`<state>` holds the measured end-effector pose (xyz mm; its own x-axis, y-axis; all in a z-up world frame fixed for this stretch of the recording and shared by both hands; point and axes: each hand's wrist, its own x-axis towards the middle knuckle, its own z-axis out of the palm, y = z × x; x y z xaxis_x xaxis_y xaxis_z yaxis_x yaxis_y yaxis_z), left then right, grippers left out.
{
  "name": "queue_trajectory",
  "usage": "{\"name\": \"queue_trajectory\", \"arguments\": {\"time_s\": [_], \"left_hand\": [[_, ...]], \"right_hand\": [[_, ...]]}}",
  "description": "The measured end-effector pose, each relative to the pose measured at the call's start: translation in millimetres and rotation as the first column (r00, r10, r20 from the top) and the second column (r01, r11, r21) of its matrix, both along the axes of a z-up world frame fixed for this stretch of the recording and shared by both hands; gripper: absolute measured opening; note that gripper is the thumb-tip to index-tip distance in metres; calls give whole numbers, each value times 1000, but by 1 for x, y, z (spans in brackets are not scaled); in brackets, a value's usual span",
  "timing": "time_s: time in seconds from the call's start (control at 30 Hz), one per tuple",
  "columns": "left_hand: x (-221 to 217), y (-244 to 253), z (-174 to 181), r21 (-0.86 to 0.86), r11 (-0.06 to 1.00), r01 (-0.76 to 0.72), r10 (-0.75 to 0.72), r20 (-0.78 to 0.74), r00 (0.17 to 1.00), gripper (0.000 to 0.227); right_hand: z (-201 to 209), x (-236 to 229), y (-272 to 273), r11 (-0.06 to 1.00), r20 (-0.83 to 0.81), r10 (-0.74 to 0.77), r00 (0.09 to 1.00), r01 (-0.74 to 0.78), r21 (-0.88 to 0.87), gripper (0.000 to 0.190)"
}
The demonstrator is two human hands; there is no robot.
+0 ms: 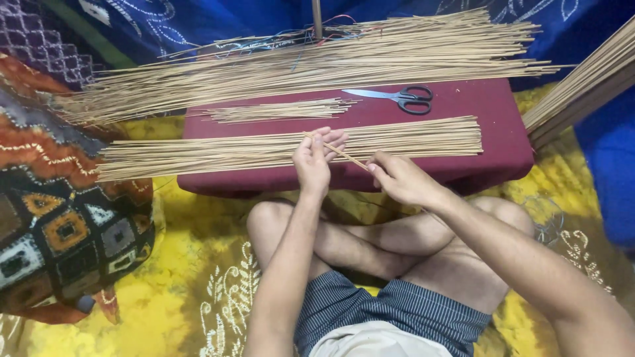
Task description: The person cuts a thin wooden stick with scissors, sorts through a pile of sticks by hand, and then measures a single stick against the bundle.
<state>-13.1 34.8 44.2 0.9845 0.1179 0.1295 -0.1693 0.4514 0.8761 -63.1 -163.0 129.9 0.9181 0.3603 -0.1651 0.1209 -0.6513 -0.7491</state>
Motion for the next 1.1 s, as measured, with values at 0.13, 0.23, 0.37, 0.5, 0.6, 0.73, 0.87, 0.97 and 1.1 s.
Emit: {"name": "queue_trajectory", "arguments": {"time_s": [0.13, 0.23, 0.37, 0.5, 0.6, 0.73, 0.87, 0.97, 1.1], "left_hand": [[21, 46, -2, -61, 996, -58, 60, 29, 998, 34], [31, 85, -5, -142, 982, -124, 125, -2, 992, 33], [22, 112, 2, -23, 1000, -8, 3, -226, 974, 42], [-10, 99, 31, 249, 903, 349, -182, -514, 838, 103], [-49, 52, 55, 722, 691, 30, -23, -20, 1000, 30], [-41, 15, 61, 811, 230, -538, -180, 579, 795, 16], [-26, 5, 43, 892, -65, -447, -319, 406, 856, 10], [-30, 14, 50, 910, -21, -415, -337, 384, 859, 4], [-33, 45, 55, 876, -46, -481, -316, 444, 839, 2]], "right_hand": [[-4, 9, -27, 992, -169, 60, 984, -39, 123, 32], [12, 9, -42, 995, -164, 101, 981, -98, 27, 27], [17, 11, -53, 980, -19, 89, 996, -91, -178, 22], [9, 16, -57, 940, 203, 83, 976, -9, -341, 20], [-2, 18, -48, 920, 310, 110, 944, 21, -391, 23], [-8, 15, -23, 890, 369, 224, 902, -34, -455, 27], [-17, 14, -13, 886, 357, 250, 900, -64, -460, 27], [-7, 11, -21, 900, 333, 250, 909, -91, -427, 27], [-3, 10, -50, 923, 291, 199, 936, -79, -377, 29]]}}
